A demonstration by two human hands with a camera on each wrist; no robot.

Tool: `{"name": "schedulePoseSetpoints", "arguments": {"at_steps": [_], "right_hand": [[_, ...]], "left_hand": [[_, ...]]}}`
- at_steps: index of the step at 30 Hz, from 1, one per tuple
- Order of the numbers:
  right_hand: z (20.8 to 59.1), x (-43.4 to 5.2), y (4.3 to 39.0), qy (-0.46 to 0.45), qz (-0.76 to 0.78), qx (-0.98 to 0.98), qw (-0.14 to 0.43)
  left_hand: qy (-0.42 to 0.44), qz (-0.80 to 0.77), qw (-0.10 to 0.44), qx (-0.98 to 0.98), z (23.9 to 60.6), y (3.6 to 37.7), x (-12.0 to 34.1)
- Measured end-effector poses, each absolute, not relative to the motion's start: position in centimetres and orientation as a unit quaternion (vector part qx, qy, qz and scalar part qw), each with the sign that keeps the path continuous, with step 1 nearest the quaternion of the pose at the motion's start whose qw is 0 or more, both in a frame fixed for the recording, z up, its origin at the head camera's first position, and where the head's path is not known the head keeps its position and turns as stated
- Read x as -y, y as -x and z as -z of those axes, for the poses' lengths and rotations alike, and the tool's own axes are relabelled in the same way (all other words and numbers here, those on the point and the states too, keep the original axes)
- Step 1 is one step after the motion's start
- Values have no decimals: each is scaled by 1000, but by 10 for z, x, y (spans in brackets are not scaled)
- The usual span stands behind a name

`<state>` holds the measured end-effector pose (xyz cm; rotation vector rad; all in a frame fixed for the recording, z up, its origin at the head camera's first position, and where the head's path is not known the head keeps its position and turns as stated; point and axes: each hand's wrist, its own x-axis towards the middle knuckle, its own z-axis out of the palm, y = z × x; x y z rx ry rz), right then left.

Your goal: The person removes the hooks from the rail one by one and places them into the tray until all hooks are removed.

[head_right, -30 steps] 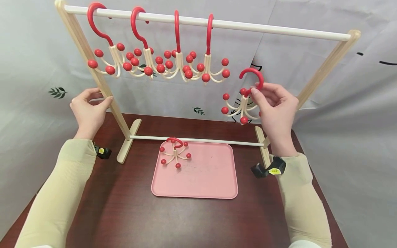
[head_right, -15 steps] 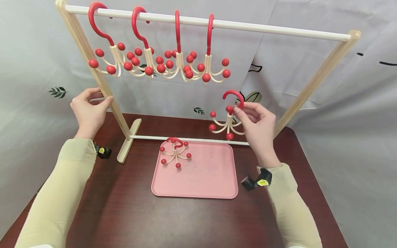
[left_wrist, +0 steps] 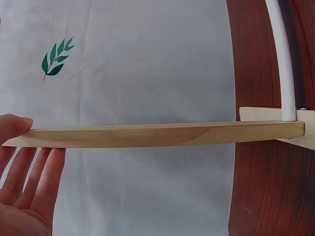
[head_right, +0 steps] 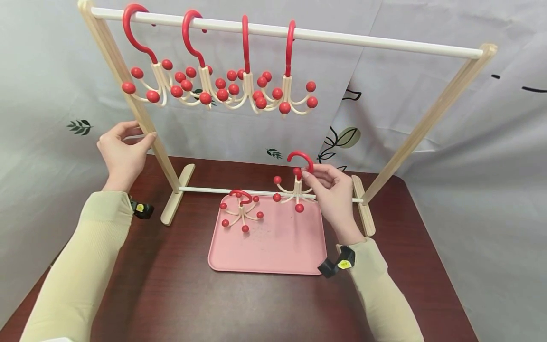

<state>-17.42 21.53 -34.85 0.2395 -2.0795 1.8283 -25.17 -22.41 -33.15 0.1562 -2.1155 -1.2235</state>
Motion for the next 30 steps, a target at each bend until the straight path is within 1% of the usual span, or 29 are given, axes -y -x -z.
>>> {"name": "schedulePoseSetpoints", "arguments": {"at_steps": [6, 18, 30], "right_hand": [[366, -208, 173, -85, -651, 736, 166], [402, -196, 173, -62, -615, 778, 112], [425, -186, 173, -25, -619, 783, 55]], "left_hand": [[-60, 473, 337, 812, 331, 252, 224], [-60, 471, 337, 813, 332, 252, 225], [-54, 474, 338, 811, 332, 253, 225]]}}
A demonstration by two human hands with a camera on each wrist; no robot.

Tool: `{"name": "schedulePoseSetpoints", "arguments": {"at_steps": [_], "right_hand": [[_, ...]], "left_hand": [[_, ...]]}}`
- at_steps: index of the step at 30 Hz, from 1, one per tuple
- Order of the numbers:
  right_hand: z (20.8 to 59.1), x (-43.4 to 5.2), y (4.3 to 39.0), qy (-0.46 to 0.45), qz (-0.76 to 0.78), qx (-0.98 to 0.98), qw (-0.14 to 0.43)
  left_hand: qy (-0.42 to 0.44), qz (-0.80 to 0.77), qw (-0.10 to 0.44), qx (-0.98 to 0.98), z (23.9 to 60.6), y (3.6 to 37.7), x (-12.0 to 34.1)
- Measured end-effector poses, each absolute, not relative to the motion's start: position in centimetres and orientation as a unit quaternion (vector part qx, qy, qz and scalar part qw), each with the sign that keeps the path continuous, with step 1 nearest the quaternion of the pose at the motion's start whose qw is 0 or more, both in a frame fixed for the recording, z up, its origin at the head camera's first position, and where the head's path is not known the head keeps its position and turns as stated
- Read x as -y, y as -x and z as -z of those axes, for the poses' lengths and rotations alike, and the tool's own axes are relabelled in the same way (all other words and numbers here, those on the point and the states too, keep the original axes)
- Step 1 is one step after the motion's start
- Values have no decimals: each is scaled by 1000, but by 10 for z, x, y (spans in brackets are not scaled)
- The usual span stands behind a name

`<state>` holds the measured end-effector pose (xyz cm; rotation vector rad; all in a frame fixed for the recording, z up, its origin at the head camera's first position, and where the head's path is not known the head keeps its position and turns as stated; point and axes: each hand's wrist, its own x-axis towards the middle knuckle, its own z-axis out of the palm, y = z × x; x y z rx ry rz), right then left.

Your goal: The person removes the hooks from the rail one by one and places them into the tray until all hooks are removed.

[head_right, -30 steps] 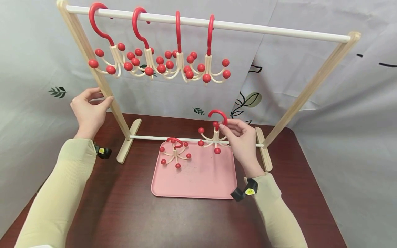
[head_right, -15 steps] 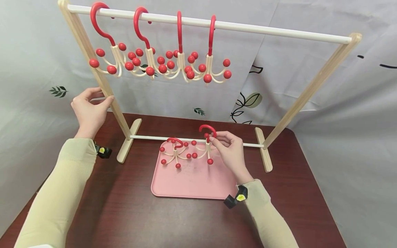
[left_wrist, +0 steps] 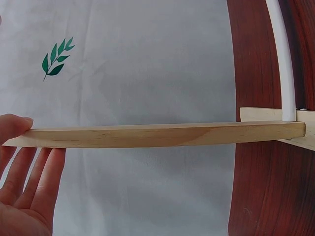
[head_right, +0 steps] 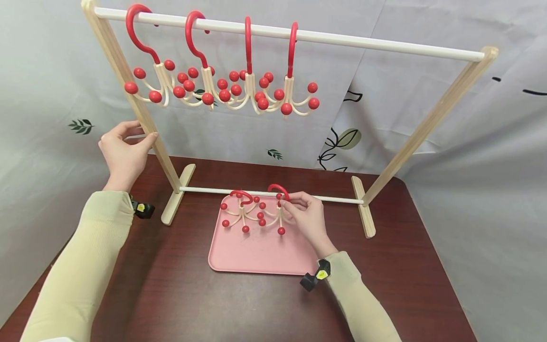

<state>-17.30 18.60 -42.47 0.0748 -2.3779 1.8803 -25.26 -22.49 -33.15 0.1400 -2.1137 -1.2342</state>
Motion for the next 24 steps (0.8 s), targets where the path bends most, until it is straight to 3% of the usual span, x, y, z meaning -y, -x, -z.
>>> {"name": "schedulePoseSetpoints", "arguments": {"at_steps": [24], "right_hand": [[441, -174, 181, 5, -636, 771, 35]], "left_hand": [[-59, 474, 331, 814, 330, 251, 225]]}}
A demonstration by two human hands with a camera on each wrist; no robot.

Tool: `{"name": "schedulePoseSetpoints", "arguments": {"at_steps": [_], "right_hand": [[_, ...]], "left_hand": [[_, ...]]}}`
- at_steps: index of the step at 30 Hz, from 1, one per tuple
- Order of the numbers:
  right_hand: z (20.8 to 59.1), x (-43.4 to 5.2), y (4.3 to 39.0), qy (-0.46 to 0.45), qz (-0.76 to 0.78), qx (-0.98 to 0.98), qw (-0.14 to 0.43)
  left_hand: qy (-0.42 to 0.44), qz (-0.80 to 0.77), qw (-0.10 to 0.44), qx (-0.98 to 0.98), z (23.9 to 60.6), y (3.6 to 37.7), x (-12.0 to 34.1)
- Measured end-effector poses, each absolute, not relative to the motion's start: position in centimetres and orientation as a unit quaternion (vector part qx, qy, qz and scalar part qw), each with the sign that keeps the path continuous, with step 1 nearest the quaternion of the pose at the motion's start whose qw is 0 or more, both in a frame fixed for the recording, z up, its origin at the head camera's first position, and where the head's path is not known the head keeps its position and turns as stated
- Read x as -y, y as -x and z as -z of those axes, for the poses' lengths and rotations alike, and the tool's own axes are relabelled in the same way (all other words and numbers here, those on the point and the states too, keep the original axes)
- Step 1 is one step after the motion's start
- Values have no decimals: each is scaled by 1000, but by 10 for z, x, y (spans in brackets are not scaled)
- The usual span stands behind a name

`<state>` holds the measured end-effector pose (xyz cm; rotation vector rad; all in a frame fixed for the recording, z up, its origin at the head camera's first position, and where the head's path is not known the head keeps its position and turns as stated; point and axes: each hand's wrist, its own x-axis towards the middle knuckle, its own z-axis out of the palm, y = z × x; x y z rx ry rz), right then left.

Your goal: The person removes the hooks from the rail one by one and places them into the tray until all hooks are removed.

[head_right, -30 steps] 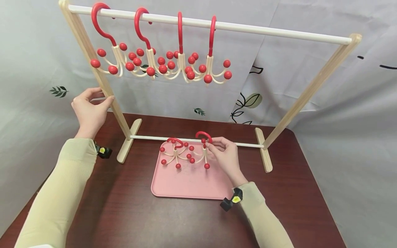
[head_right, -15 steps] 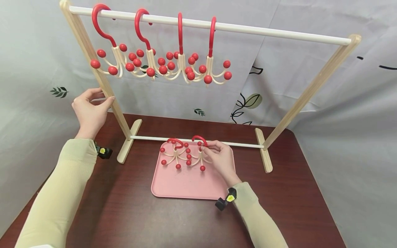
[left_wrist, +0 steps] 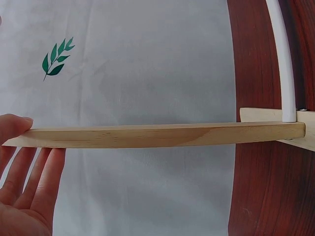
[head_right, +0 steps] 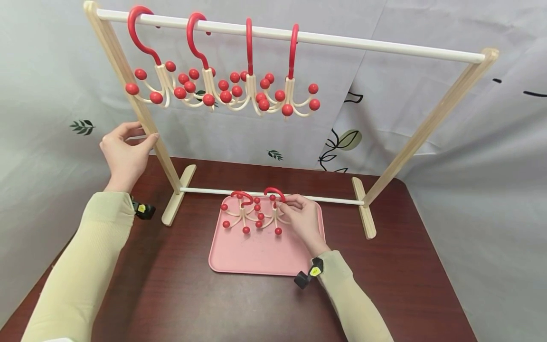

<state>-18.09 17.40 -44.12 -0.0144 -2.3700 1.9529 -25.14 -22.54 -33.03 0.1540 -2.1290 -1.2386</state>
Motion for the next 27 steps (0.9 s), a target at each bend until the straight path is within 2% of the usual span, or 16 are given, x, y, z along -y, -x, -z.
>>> {"name": "schedulePoseSetpoints", "arguments": {"at_steps": [20, 27], "right_hand": [[443, -178, 180, 6, -645, 763, 38], [428, -182, 180, -56, -672, 733, 86]], "left_hand": [[-56, 475, 332, 813, 330, 252, 225], [-55, 474, 334, 813, 331, 251, 225]]}}
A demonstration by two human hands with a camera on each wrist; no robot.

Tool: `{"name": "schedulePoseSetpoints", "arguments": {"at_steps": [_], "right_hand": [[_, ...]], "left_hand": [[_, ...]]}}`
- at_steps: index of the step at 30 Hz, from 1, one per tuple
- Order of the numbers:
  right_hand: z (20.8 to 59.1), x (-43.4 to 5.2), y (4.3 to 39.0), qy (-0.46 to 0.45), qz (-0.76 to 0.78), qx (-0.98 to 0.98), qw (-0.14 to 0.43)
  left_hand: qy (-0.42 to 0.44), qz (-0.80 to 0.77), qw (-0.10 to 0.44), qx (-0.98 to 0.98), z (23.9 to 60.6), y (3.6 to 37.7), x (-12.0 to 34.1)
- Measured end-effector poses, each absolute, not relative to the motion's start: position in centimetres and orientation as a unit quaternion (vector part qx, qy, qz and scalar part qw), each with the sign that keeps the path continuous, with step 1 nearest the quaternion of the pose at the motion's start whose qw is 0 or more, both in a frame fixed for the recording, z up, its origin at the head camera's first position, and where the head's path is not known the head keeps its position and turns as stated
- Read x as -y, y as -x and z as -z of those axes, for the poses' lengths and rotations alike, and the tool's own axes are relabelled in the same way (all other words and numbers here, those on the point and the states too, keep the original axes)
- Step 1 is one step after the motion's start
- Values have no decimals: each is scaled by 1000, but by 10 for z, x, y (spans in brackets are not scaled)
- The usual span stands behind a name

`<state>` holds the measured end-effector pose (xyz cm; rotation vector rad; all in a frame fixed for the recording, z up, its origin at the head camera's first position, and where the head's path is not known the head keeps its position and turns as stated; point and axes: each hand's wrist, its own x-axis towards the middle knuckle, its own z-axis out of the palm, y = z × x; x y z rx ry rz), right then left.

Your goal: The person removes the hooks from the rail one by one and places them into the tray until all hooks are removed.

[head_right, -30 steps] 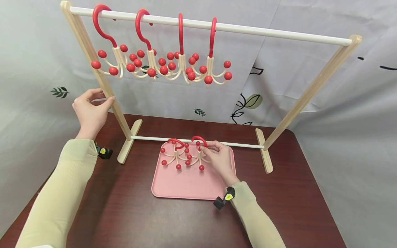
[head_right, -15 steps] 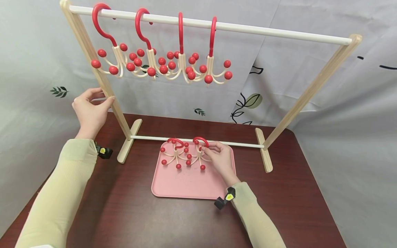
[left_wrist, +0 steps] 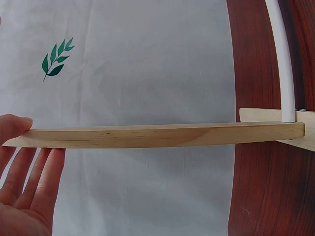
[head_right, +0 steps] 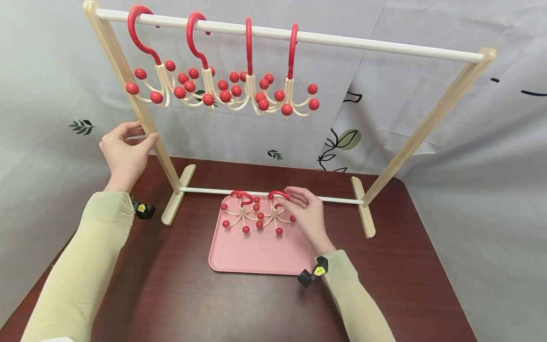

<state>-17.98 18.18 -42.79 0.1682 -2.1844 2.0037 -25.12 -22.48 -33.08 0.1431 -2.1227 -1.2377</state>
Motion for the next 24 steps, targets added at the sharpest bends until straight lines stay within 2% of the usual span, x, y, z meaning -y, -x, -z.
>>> {"name": "schedulePoseSetpoints", "arguments": {"at_steps": [7, 17, 24], "right_hand": [[399, -189, 178, -103, -677, 717, 128], [339, -196, 171, -147, -702, 668, 200], [301, -201, 163, -177, -715, 637, 227]], "left_hand": [[-56, 471, 334, 815, 331, 251, 224], [-62, 469, 331, 816, 331, 250, 225], [-60, 470, 333, 815, 331, 250, 225]]}}
